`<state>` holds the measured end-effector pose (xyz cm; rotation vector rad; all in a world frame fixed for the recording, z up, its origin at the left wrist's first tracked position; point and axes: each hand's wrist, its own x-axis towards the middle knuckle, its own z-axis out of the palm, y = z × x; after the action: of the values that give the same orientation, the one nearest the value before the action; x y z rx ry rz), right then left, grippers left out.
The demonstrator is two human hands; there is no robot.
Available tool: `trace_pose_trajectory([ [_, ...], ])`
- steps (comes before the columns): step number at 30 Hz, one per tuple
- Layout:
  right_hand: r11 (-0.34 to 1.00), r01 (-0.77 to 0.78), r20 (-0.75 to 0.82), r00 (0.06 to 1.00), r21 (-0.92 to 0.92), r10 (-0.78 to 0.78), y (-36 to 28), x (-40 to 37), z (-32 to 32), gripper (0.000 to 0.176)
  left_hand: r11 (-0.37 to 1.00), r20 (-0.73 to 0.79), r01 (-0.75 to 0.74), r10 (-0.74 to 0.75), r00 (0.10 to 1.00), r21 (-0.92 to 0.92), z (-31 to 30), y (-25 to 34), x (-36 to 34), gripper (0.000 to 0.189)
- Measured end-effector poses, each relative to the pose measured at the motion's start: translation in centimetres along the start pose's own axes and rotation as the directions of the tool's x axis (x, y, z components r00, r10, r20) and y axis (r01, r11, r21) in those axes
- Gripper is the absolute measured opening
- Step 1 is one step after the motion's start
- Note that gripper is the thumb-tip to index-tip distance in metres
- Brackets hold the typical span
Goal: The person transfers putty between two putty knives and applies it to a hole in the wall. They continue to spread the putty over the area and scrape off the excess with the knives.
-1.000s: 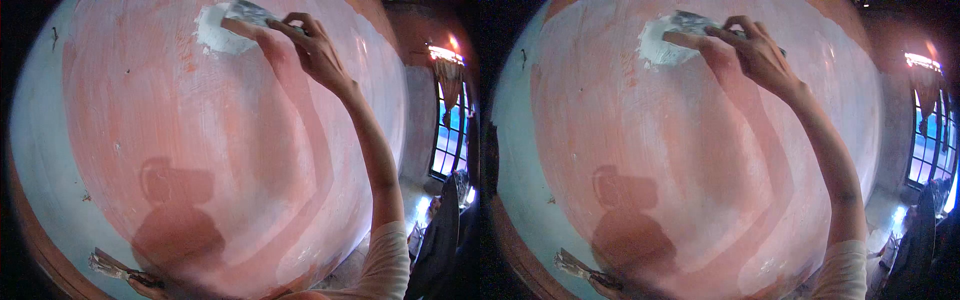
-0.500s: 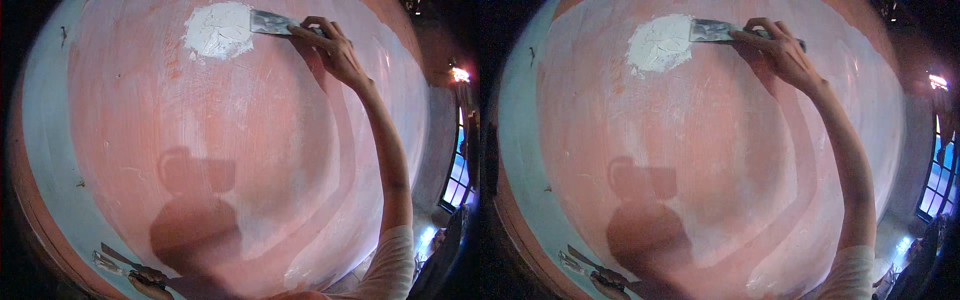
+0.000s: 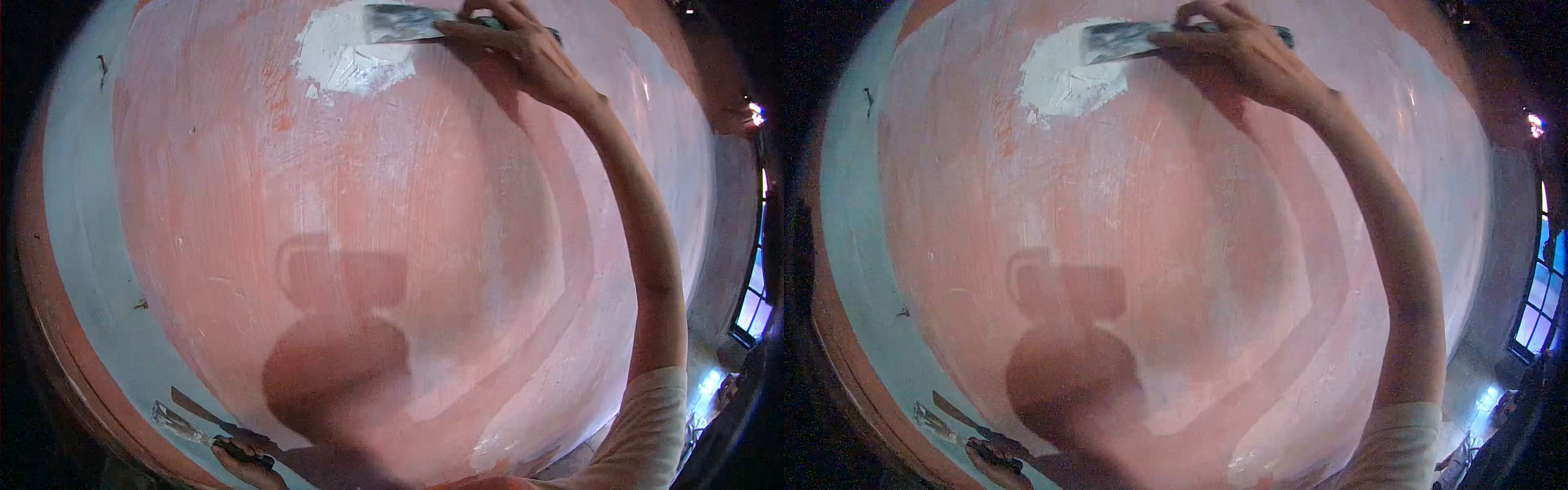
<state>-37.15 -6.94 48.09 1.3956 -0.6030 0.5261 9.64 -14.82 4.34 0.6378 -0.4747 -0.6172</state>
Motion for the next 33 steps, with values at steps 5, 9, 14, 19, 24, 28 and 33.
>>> trace_pose_trajectory([
  [5, 0.966, -0.255, -0.068, 0.965, -0.043, 0.252, -0.6, -2.9, -2.4, 0.045, 0.977, -0.088, -0.173, 0.185, 0.979, 0.127, 0.0, 1.0, -0.3, 0.05],
  [9, 0.916, -0.396, -0.183, 0.897, 0.071, 0.402, -5.3, -2.4, -3.6, 0.042, 0.991, -0.063, -0.112, 0.107, 0.992, -0.078, -1.3, 0.3, 1.2, 0.054],
  [14, 0.916, -0.301, -0.25, 0.896, 0.267, 0.367, -9.5, 0.6, -3.1, 0.034, 0.966, -0.002, -0.223, 0.224, 0.975, -0.133, 1.7, 1.4, -0.6, 0.047],
  [19, 0.832, -0.484, -0.153, 0.831, 0.272, 0.534, -13.3, 3.1, -1.8, 0.035, 0.946, 0.085, -0.285, 0.3, 0.95, -0.153, 3.1, 1.0, -0.5, 0.044],
  [24, 0.806, -0.568, -0.2, 0.781, 0.167, 0.592, -15.1, 4.6, 0.4, 0.037, 0.956, 0.422, -0.29, 0.285, 0.861, -0.054, -0.5, -0.5, 2.6, 0.047],
  [28, 0.826, -0.562, -0.231, 0.799, 0.047, 0.556, -17.3, 5.2, 2.2, 0.041, 0.99, 0.527, -0.121, 0.063, 0.848, 0.076, -2.4, -2.1, 4.7, 0.058],
  [33, 0.739, -0.674, 0.012, 0.739, -0.018, 0.674, -22.8, 4.8, -1.3, 0.043, 0.981, 0.635, -0.157, 0.195, 0.748, -0.116, -3.8, -5.0, 5.5, 0.056],
])
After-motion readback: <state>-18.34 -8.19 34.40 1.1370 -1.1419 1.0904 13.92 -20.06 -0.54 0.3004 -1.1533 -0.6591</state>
